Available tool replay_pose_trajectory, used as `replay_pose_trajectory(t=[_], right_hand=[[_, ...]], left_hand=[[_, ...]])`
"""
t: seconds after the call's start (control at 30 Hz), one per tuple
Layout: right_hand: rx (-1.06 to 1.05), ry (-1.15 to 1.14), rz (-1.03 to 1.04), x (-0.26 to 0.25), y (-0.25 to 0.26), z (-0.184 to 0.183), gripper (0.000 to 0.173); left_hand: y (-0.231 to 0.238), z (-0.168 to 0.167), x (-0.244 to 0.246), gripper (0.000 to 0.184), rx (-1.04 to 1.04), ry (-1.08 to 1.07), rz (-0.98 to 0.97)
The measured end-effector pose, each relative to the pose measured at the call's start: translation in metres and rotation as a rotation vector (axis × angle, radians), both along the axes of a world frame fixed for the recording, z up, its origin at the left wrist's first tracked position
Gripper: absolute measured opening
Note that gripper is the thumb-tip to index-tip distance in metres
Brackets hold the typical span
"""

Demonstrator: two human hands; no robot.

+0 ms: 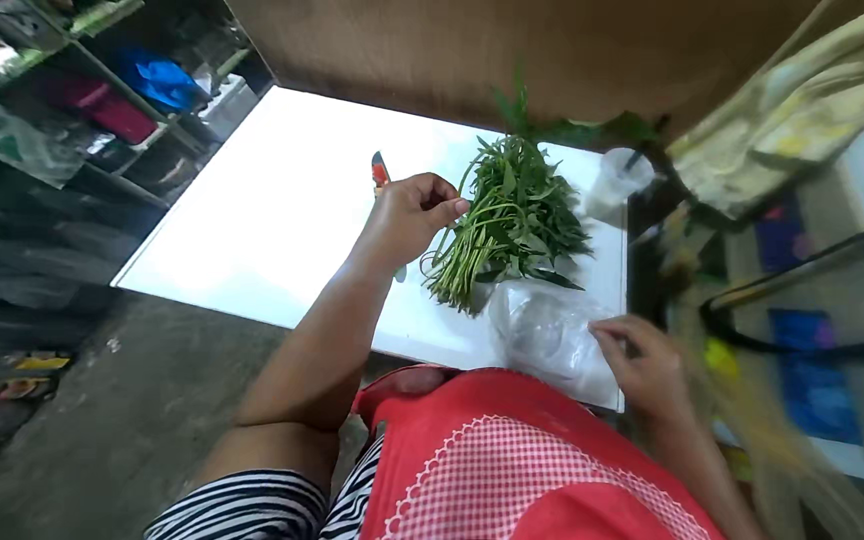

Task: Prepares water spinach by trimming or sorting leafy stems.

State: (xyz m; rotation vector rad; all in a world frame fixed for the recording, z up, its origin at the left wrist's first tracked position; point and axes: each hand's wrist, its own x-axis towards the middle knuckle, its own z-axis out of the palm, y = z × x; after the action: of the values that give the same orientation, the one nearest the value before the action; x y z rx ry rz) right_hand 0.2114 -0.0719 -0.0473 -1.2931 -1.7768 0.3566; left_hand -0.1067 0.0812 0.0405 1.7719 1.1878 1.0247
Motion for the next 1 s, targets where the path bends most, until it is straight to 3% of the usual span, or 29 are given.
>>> replay_pose_trajectory(t=[0.13, 0.23, 0.37, 0.53, 0.67, 0.8, 1.0], right_hand=[[-0.036, 0.004, -0.019, 0.001, -0.005, -0.001, 0.022], [-0.049, -0.002, -0.019, 0.002, -0.006, -0.004, 0.022], [-0.067, -0.014, -0.019, 0.003, -0.007, -0.005, 0.022], [-0.068, 0.005, 0.009, -0.002, -0.002, 0.0, 0.022], [-0.064, -0.008, 0.016, -0.003, 0.001, 0.004, 0.022], [-0.055, -0.003, 0.007, -0.002, 0.001, 0.006, 0.021], [-0.067, 0.011, 0.009, 0.0, -0.001, 0.005, 0.023]], left_hand=[[0.008, -0.017, -0.008, 0.022, -0.231, -0.095, 0.137], [0.019, -0.059, -0.024, 0.035, -0.52, -0.045, 0.278], [0.008, -0.079, -0.034, 0.027, -0.699, -0.041, 0.225], [0.001, -0.079, -0.038, 0.017, -0.525, -0.239, 0.176], [-0.005, -0.058, -0.045, 0.034, -0.254, -0.451, 0.002], [-0.011, -0.046, -0.042, 0.026, -0.196, -0.689, -0.112], [-0.015, -0.048, -0.019, 0.026, -0.175, -0.644, -0.078]])
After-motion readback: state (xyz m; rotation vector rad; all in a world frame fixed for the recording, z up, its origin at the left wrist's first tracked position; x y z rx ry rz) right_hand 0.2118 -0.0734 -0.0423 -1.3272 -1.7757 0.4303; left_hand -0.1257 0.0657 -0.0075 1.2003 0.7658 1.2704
